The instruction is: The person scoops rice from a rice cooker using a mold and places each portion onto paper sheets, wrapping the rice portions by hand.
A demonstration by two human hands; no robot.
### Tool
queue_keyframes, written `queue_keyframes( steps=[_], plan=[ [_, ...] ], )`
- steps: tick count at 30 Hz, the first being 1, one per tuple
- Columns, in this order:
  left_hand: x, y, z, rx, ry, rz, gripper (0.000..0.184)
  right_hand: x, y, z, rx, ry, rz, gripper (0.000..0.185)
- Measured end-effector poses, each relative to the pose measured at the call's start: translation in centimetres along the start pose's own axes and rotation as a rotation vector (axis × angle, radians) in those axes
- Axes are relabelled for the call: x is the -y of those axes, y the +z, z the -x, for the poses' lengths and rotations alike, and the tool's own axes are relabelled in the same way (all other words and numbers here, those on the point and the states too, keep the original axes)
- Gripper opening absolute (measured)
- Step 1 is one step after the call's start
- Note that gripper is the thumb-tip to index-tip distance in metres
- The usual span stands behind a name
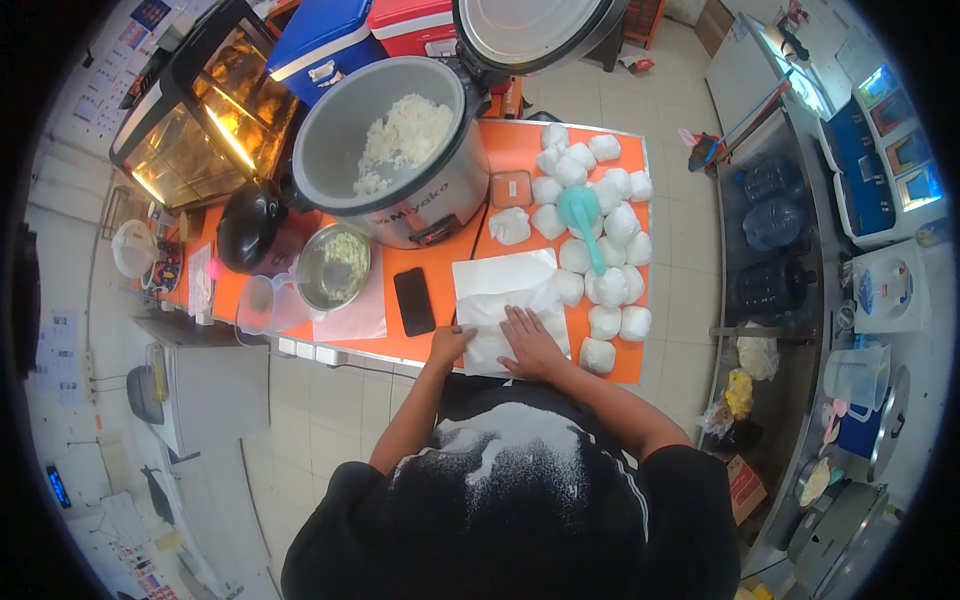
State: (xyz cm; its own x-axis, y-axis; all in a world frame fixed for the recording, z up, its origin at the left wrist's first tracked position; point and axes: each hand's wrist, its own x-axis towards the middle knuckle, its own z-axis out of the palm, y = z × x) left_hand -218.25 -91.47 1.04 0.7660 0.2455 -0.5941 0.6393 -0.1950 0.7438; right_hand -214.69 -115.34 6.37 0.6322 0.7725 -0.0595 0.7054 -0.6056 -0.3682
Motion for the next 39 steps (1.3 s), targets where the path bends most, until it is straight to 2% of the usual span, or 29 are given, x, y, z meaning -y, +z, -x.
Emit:
queue_keyframes(
  steps=[1, 3, 4, 5, 6, 8, 9, 10, 11, 12, 13, 14, 16, 17, 18, 19, 21, 23, 25, 26, 28, 30, 31, 33, 35, 36, 37, 39],
  plan=[
    [-0.4, -0.2, 0.6, 0.002, 0.001, -0.003, 0.039, 0.3, -1.4, 0.1, 0.025, -0.018, -0.046, 0.075],
    [-1.0, -0.7, 2.2, 0.216, -0.229, -0.015, 0.034, 0.5, -2.3, 0.1, 0.048, -0.035, -0.093, 0.072],
    [-1.2, -0.8, 2.8, 0.322, -0.345, -0.02, 0.032, 0.4, -2.3, 0.1, 0.025, -0.065, -0.067, 0.064],
    [-0.3, -0.8, 2.5, 0.382, -0.455, 0.163, 0.029, 0.2, -2.4, 0.1, 0.0, -0.095, -0.041, 0.056],
    [-0.1, -1.2, 2.1, 0.383, -0.452, 0.158, 0.029, -0.6, -1.4, -0.1, -0.004, -0.091, -0.04, 0.056],
    [0.5, -2.6, 1.2, 0.416, -0.7, 0.969, 0.027, -2.9, 2.0, -0.7, -0.049, -0.146, 0.209, 0.039],
    [1.6, -3.5, 0.7, 0.469, -0.536, 0.982, 0.023, -3.1, 1.7, -1.1, -0.052, -0.144, 0.212, 0.039],
    [0.0, -3.0, 1.4, 0.473, -0.531, 0.98, 0.023, -3.3, 1.1, -1.8, -0.057, -0.088, -0.012, 0.031],
    [-1.6, -1.8, 2.5, -0.052, 0.068, 0.384, 0.027, -3.4, 0.4, -2.4, -0.061, -0.033, -0.235, 0.024],
    [-4.0, -1.1, 4.1, -0.56, 0.64, -0.253, 0.033, -3.6, -0.6, -3.3, -0.065, -0.036, -0.229, 0.024],
    [-6.8, -1.3, 5.4, -0.468, 0.762, -0.368, 0.036, -3.8, -1.7, -4.4, 0.068, 0.042, -0.233, 0.023],
    [-8.2, -1.3, 5.4, -0.477, 0.769, -0.365, 0.036, -4.0, -2.5, -5.2, 0.2, 0.119, -0.236, 0.022],
    [-10.5, -1.8, 4.5, -0.129, 1.071, -0.86, 0.033, -5.2, -1.7, -6.4, 0.191, 0.063, -0.204, 0.021],
    [-9.0, -1.4, 1.4, 0.101, 0.817, -0.91, 0.027, -6.2, -1.4, -7.4, 0.18, 0.012, -0.17, 0.02],
    [-7.9, -1.1, -0.9, 0.141, 0.705, -0.82, 0.027, -6.0, -2.3, -8.0, 0.217, 0.077, -0.149, 0.02],
    [-7.6, -1.2, -2.2, 0.178, 0.6, -0.727, 0.027, -6.2, -2.1, -8.1, 0.138, 0.129, -0.199, 0.019],
    [-8.5, -1.7, -3.3, 0.213, 0.562, -0.738, 0.024, -7.1, -1.4, -8.3, 0.149, 0.217, -0.134, 0.018],
    [-8.3, -1.9, -4.2, 0.231, 0.582, -0.708, 0.02, -7.3, -1.5, -7.5, 0.041, 0.351, -0.219, 0.013],
    [-7.0, -2.1, -5.3, 0.291, 0.553, -0.689, 0.022, -7.3, -1.5, -7.1, 0.066, 0.461, -0.192, 0.016],
    [-6.8, -2.0, -5.3, 0.269, 0.566, -0.689, 0.022, -7.2, -0.9, -7.0, 0.049, 0.458, -0.169, 0.018],
    [-6.6, -1.7, -4.6, 0.136, 0.447, -0.709, 0.026, -6.9, -0.4, -7.1, 0.021, 0.447, -0.138, 0.02],
    [-6.4, -1.2, -4.0, 0.089, 0.413, -0.696, 0.026, -6.1, -0.8, -6.6, -0.174, 0.199, 0.171, 0.021],
    [-6.0, -0.9, -3.8, 0.056, 0.369, -0.681, 0.027, -6.1, -0.9, -6.4, -0.187, 0.194, 0.176, 0.021],
    [-5.2, -0.5, -3.8, 0.024, 0.437, -0.713, 0.026, -6.1, -1.4, -6.3, -0.055, 0.143, 0.184, 0.019],
    [-5.2, -0.3, -3.4, -0.004, 0.501, -0.747, 0.025, -5.9, -1.3, -5.9, -0.047, 0.143, 0.174, 0.016],
    [-5.6, -0.3, -2.8, -0.121, 0.643, -0.812, 0.02, -5.9, -1.2, -6.0, -0.027, 0.149, 0.161, 0.014],
    [-5.5, -0.2, -2.4, -0.232, 0.78, -0.875, 0.017, -5.7, -0.2, -5.6, -0.039, 0.152, 0.159, 0.014],
    [-5.3, -0.1, -2.2, -0.181, 0.778, -0.935, 0.014, -5.3, 1.3, -5.2, -0.184, 0.214, -0.041, 0.011]
  ],
)
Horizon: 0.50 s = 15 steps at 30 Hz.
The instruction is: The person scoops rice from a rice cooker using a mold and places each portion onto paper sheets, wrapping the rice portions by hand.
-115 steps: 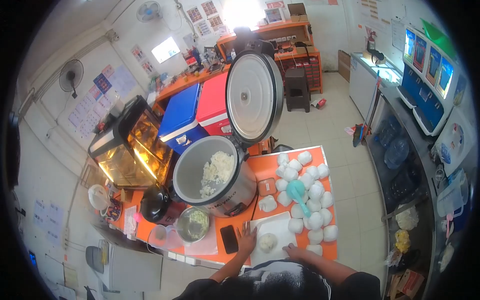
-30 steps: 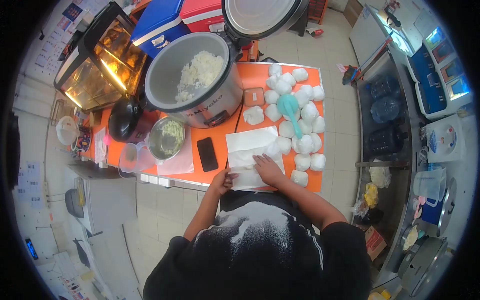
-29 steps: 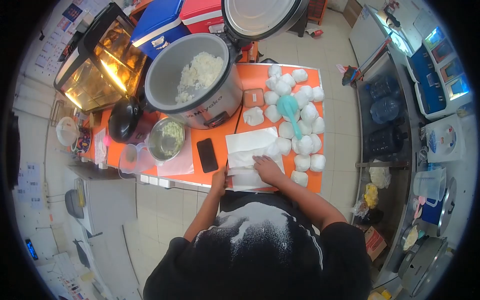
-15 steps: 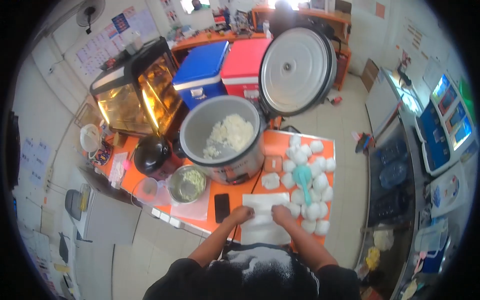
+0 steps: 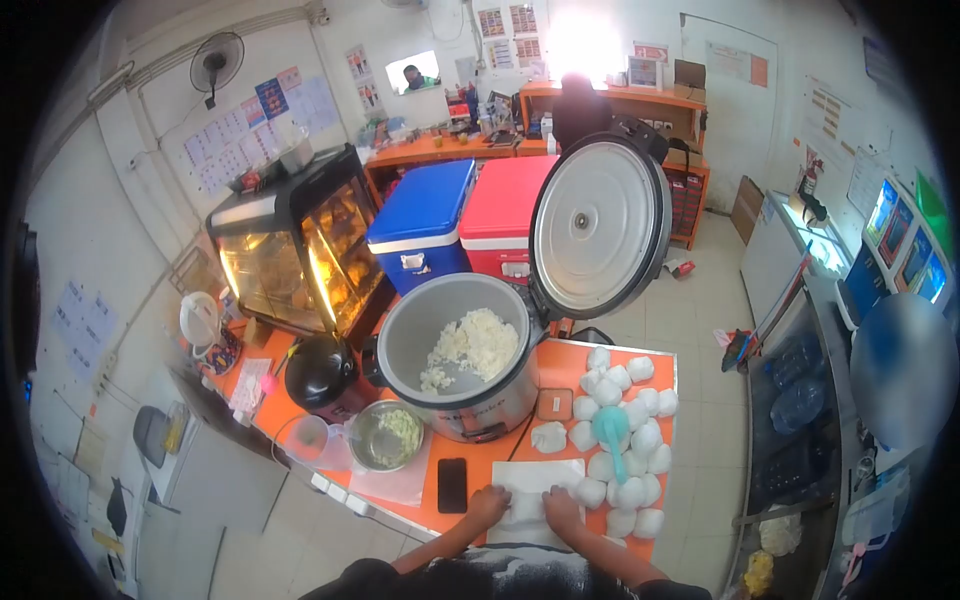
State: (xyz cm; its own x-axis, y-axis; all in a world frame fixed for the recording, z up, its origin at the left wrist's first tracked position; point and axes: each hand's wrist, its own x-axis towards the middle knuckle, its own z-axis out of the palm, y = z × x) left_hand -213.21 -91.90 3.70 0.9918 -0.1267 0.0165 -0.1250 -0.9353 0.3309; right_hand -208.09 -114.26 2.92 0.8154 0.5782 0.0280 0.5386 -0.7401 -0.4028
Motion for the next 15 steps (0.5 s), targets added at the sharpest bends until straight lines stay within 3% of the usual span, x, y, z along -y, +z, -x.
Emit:
queue_keyframes(
  steps=[3, 5, 6, 8, 10, 11, 13, 15],
  plan=[
    [0.5, 1.5, 1.7, 0.109, 0.051, -0.058, 0.011, -0.5, 0.1, 1.2, -0.072, -0.063, -0.127, 0.01],
    [1.2, 2.8, 3.8, -0.048, 0.256, -0.101, 0.016, -1.0, 0.4, 2.7, -0.06, -0.119, -0.151, 0.017],
    [1.5, 3.0, 4.6, -0.025, 0.274, -0.093, 0.028, -0.7, 0.1, 3.8, -0.055, -0.136, -0.209, 0.026],
    [0.9, 2.1, 5.5, -0.091, 0.273, -0.093, 0.034, -1.4, 0.2, 5.0, -0.096, -0.25, -0.175, 0.051],
    [0.8, 2.4, 6.6, -0.125, 0.286, -0.164, 0.049, -1.6, 0.6, 5.8, -0.106, -0.224, -0.159, 0.045],
    [1.3, 3.2, 6.4, -0.123, 0.292, -0.167, 0.049, -1.7, 0.7, 5.9, -0.115, -0.206, -0.14, 0.04],
    [2.1, 4.2, 5.4, 0.141, 0.318, -0.236, 0.04, -2.5, 0.9, 5.2, -0.062, -0.135, -0.187, 0.035],
    [2.7, 3.7, 4.4, 0.088, 0.348, -0.189, 0.034, -3.3, 1.1, 4.4, -0.004, -0.062, -0.24, 0.031]
  ],
)
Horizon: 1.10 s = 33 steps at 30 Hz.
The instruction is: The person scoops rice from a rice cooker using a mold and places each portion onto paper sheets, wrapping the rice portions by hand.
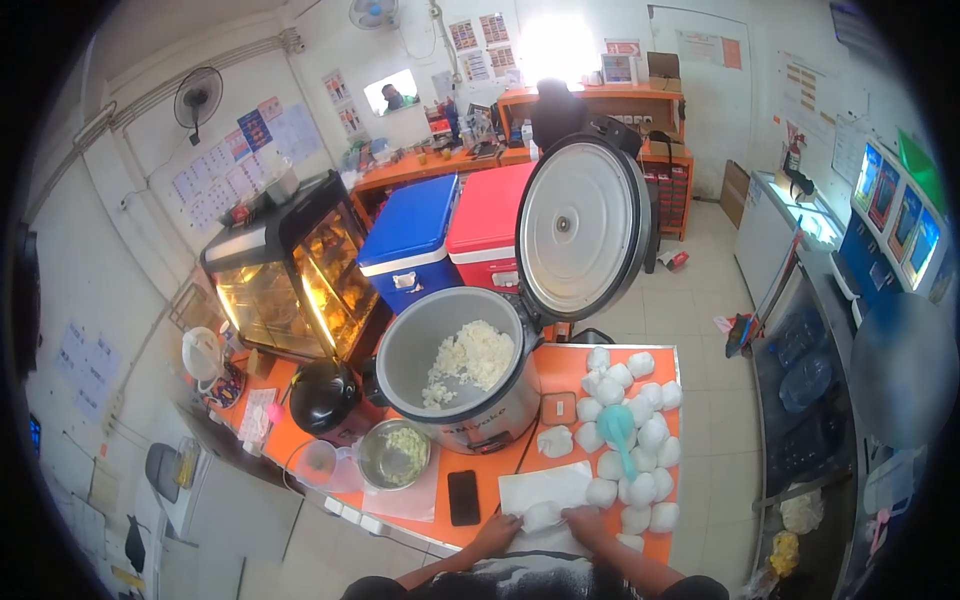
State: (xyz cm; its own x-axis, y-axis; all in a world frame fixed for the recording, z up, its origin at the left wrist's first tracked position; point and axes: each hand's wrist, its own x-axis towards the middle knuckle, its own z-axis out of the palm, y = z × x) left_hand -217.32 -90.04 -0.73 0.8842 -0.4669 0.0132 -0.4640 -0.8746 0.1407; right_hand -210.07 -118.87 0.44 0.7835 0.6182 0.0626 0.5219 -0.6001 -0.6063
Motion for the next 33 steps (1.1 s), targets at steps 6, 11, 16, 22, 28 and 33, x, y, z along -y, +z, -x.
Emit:
queue_keyframes(
  steps=[6, 11, 16, 22, 28, 33],
  plan=[
    [2.0, -0.8, -1.9, 0.123, -0.05, 0.29, 0.027, -2.9, -0.4, -3.6, 0.292, 0.097, -0.205, 0.029],
    [1.1, -2.7, -1.7, 0.183, -0.243, 0.275, 0.02, -2.4, -2.4, -3.8, 0.318, -0.113, -0.097, 0.03],
    [0.7, -3.1, -3.1, 0.228, -0.413, 0.241, 0.018, -3.2, -1.7, -5.7, 0.387, -0.007, -0.139, 0.027],
    [-0.4, -4.8, -6.4, 0.424, -0.558, 0.22, 0.019, -0.1, -0.4, -9.8, 0.625, -0.001, 0.384, 0.016],
    [1.1, -2.3, -5.2, 0.002, -0.082, 0.511, 0.022, 1.3, -3.0, -8.1, 0.403, -0.206, 0.319, 0.025],
    [-0.1, -2.6, -3.7, 0.23, -0.24, 0.871, 0.038, -2.2, -1.4, -5.2, 0.644, 0.059, -0.473, 0.025]
  ],
)
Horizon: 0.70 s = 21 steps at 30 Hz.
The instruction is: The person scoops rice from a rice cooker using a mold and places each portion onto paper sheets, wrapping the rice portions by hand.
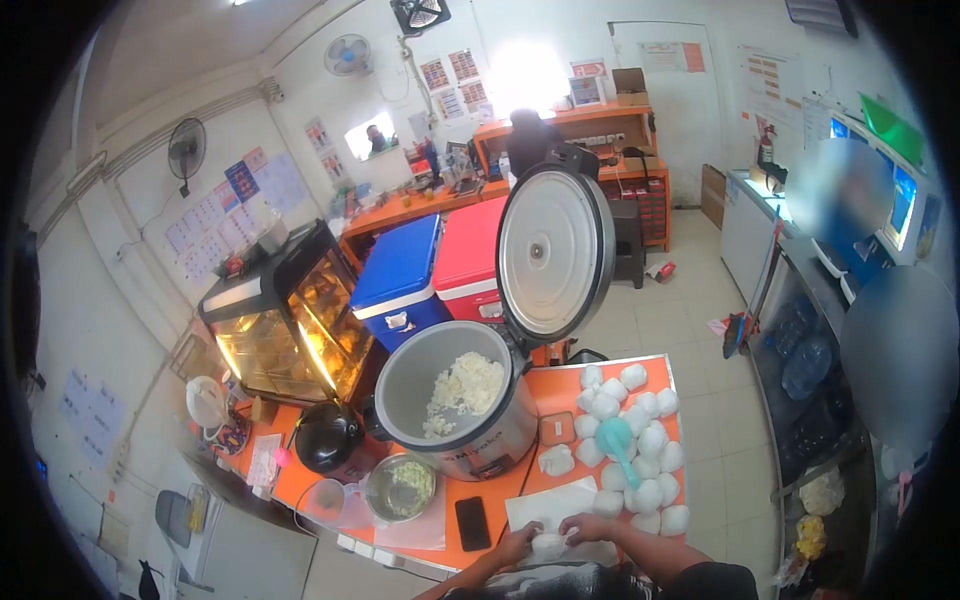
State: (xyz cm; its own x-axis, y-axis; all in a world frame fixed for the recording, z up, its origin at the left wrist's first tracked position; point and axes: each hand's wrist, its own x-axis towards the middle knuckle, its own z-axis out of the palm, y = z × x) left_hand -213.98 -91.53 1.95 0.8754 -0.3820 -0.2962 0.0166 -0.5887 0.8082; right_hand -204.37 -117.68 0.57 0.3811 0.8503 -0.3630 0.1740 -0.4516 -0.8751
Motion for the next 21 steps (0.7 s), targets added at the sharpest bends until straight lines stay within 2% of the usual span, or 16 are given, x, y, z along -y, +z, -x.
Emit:
queue_keyframes(
  steps=[1, 2, 4, 5, 7, 8, 9, 11, 12, 14, 15, 16, 17, 18, 19, 21],
  plan=[
    [-0.8, 0.0, 0.4, 0.008, -0.024, 0.084, 0.041, -0.5, 0.3, 0.3, 0.055, 0.035, -0.147, 0.025],
    [-0.8, 0.5, 0.4, 0.014, -0.021, 0.085, 0.041, -0.9, 0.6, 0.5, 0.051, 0.039, -0.15, 0.025],
    [-1.5, 1.3, 0.6, -0.098, 0.05, 0.385, 0.04, -1.1, 1.0, 0.6, 0.117, 0.199, -0.995, 0.029],
    [-1.7, 1.5, 0.6, -0.094, 0.046, 0.385, 0.04, -1.2, 1.4, 0.3, 0.118, 0.2, -1.001, 0.029],
    [-3.9, 1.1, 0.5, -0.173, 0.08, 0.563, 0.034, -1.5, 2.5, -0.3, 0.105, 0.225, -1.569, 0.033],
    [-4.4, 0.7, 0.6, -0.215, 0.115, 0.495, 0.036, -2.0, 3.0, -1.3, 0.103, 0.195, -1.594, 0.037],
    [-4.9, 0.5, 0.8, -0.21, 0.11, 0.501, 0.036, -3.9, 3.8, -2.6, 0.101, 0.201, -1.601, 0.037],
    [-6.7, -0.2, 1.3, -0.294, -0.046, 0.5, 0.036, -7.1, 5.5, -3.7, -0.349, -0.106, -0.48, 0.033],
    [-9.0, -1.7, 1.8, -0.277, -0.058, 0.326, 0.044, 2.4, 3.6, -0.7, -0.547, 0.259, -0.787, 0.036],
    [-5.2, 0.4, 0.4, -0.405, -0.118, 0.247, 0.054, 10.2, 1.4, 2.5, -0.665, 0.356, -0.266, 0.047],
    [-5.4, -0.4, 0.1, -0.338, -0.209, 0.097, 0.062, 9.3, 1.7, 1.9, -0.678, 0.334, -0.355, 0.061],
    [-5.5, -1.2, 0.0, -0.236, -0.231, 0.117, 0.062, 11.0, 1.3, 2.6, -0.65, 0.26, -0.439, 0.066],
    [-5.7, -1.6, -0.1, -0.223, -0.156, -0.034, 0.061, 11.1, 1.9, 2.3, -0.669, 0.253, -0.231, 0.076],
    [-6.6, -1.6, 0.5, -0.254, -0.086, 0.032, 0.057, 10.9, 2.9, 2.1, -0.671, 0.249, -0.026, 0.092],
    [-9.4, -2.3, 1.5, -0.275, 0.016, 0.056, 0.052, 13.8, 2.6, 3.8, -0.672, 0.193, -0.092, 0.1],
    [-12.7, -4.2, 2.4, -0.139, 0.144, 0.207, 0.042, 15.5, 1.8, 4.8, -0.643, 0.236, -0.445, 0.083]
  ],
)
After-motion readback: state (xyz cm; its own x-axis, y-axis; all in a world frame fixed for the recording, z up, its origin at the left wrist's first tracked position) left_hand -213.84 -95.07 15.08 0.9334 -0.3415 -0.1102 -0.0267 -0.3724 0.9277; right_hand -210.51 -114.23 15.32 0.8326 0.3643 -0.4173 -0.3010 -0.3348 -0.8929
